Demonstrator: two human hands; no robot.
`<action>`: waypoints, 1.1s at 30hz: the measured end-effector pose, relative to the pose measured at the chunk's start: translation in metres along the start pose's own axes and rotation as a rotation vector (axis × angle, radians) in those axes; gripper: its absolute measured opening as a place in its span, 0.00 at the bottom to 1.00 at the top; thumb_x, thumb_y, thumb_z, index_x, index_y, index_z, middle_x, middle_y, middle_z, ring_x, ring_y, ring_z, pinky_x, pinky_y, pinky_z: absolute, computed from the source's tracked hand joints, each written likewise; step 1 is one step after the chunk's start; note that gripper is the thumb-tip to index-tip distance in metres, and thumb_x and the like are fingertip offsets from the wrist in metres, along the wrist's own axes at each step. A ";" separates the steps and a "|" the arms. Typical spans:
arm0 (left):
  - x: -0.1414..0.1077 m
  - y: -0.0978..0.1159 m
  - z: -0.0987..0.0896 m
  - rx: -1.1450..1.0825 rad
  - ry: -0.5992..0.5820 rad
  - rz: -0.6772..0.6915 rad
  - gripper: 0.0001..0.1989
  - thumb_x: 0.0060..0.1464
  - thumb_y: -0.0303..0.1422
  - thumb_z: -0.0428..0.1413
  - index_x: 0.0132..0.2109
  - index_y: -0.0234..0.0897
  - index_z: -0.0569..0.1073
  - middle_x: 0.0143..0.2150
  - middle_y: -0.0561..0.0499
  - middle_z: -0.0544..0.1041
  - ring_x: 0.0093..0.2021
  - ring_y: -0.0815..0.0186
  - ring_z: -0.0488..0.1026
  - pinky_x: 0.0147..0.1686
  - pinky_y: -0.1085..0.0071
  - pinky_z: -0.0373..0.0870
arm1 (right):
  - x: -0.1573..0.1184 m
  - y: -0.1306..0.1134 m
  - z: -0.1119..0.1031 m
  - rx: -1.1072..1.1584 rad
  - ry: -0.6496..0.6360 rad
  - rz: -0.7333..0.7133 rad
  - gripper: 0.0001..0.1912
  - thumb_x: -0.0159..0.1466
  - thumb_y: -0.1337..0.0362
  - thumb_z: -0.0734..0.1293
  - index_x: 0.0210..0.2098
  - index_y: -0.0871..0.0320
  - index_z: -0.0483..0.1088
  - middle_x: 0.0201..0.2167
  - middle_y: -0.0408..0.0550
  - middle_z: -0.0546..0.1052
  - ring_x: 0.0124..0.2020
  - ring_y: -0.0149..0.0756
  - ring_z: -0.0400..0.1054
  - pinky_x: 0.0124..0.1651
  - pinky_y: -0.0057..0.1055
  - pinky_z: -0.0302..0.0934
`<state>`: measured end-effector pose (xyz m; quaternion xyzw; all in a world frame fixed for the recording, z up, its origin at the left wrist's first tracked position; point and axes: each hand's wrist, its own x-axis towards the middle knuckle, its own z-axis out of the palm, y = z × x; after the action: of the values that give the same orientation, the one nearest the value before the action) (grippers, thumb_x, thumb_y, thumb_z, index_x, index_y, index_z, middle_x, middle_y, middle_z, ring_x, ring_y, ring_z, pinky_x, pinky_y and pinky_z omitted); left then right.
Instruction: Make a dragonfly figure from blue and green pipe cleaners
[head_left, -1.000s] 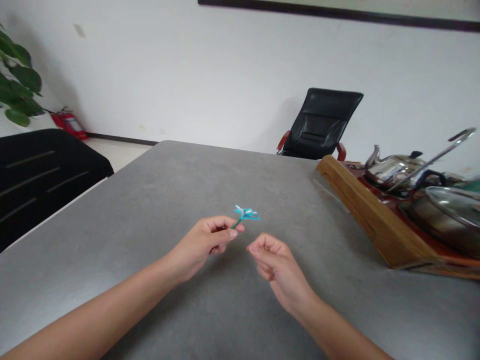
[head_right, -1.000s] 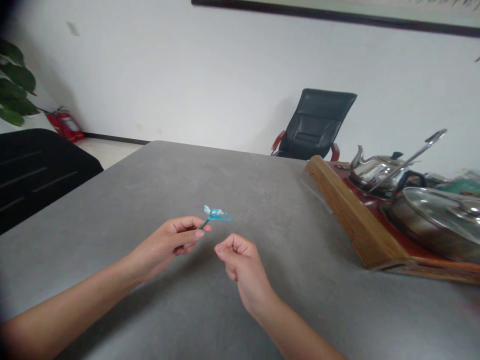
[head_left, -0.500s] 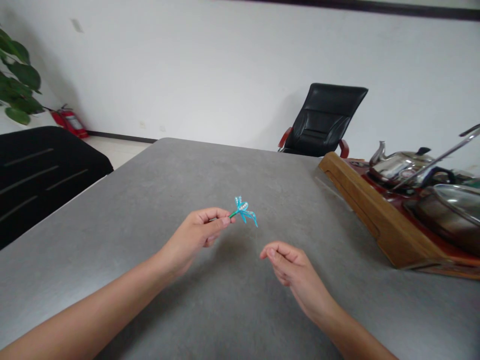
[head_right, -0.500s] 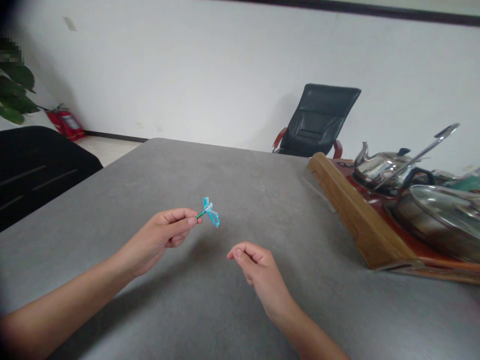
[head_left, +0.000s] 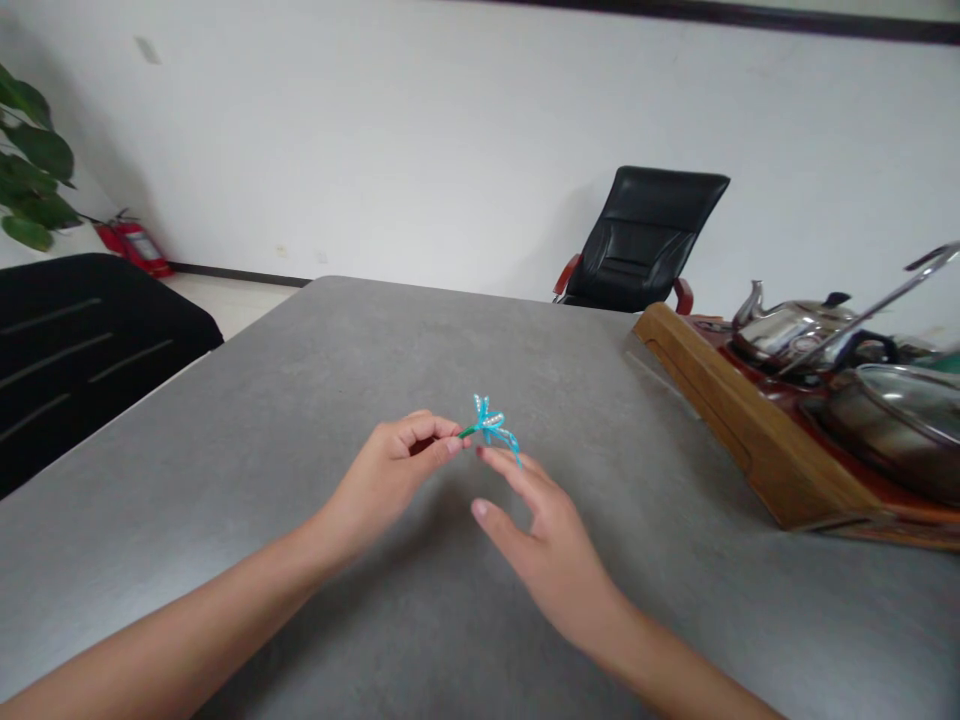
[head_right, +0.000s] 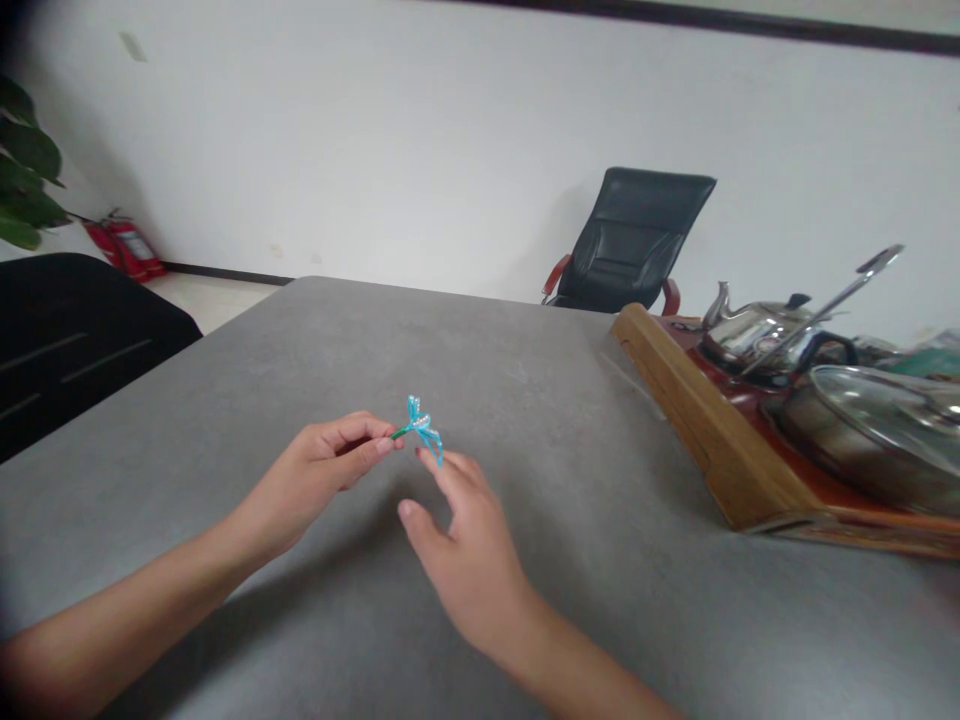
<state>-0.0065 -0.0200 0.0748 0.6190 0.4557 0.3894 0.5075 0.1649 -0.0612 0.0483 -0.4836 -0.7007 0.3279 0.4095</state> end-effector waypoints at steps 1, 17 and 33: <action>-0.001 -0.001 0.001 -0.002 -0.017 0.010 0.09 0.54 0.35 0.53 0.35 0.34 0.76 0.30 0.53 0.70 0.22 0.75 0.53 0.21 0.77 0.49 | 0.005 -0.003 0.012 0.174 0.004 0.025 0.20 0.60 0.65 0.65 0.52 0.53 0.66 0.52 0.48 0.71 0.54 0.40 0.62 0.57 0.40 0.55; 0.003 -0.009 0.007 -0.166 -0.105 -0.150 0.09 0.49 0.37 0.58 0.32 0.33 0.74 0.24 0.58 0.65 0.23 0.74 0.53 0.25 0.74 0.49 | 0.007 0.017 0.023 0.902 0.105 0.520 0.14 0.54 0.58 0.71 0.24 0.58 0.63 0.14 0.30 0.50 0.15 0.21 0.36 0.17 0.26 0.31; 0.005 -0.010 -0.003 -0.023 -0.033 -0.076 0.10 0.53 0.37 0.55 0.33 0.34 0.75 0.25 0.57 0.63 0.21 0.74 0.52 0.22 0.74 0.48 | 0.012 0.042 0.005 0.252 0.012 0.263 0.03 0.55 0.63 0.67 0.28 0.56 0.71 0.24 0.42 0.69 0.27 0.32 0.62 0.30 0.30 0.57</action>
<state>-0.0093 -0.0133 0.0652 0.6018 0.4656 0.3649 0.5366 0.1753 -0.0369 0.0128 -0.5178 -0.5822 0.4611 0.4246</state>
